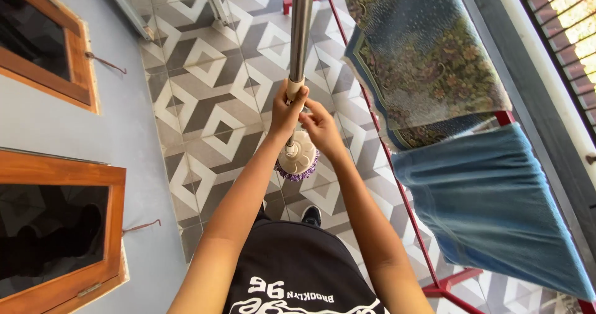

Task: Mopping a patterned tiled floor on a balcony or patio.

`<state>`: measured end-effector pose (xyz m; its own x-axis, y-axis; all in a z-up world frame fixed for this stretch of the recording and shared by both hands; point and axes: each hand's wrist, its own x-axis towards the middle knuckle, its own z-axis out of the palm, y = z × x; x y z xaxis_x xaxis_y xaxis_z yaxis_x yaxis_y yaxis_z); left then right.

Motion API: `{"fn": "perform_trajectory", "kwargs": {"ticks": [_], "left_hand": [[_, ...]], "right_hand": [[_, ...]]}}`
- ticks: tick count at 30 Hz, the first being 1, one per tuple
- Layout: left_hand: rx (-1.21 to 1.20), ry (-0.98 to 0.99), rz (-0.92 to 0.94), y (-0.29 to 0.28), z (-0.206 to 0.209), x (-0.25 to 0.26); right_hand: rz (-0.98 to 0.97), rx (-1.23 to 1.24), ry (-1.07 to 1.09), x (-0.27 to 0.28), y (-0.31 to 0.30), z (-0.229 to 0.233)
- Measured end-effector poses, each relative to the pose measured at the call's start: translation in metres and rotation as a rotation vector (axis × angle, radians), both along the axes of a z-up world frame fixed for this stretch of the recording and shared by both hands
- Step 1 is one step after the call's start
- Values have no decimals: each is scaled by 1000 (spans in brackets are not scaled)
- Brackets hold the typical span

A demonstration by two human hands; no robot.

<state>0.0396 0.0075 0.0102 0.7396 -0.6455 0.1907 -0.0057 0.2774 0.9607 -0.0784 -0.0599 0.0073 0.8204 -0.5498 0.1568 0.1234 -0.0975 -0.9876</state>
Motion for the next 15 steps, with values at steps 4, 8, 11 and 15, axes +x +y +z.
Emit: {"fn": "perform_trajectory", "kwargs": {"ticks": [4, 8, 11, 15], "left_hand": [[-57, -3, -74, 27, 33, 32], [5, 69, -211, 56, 45, 69], [25, 66, -236, 75, 42, 97], [33, 96, -314, 95, 41, 128]], "right_hand": [[7, -21, -50, 36, 40, 40], [31, 139, -124, 65, 57, 37], [90, 270, -177, 87, 73, 27], [133, 387, -377, 115, 96, 18]]}}
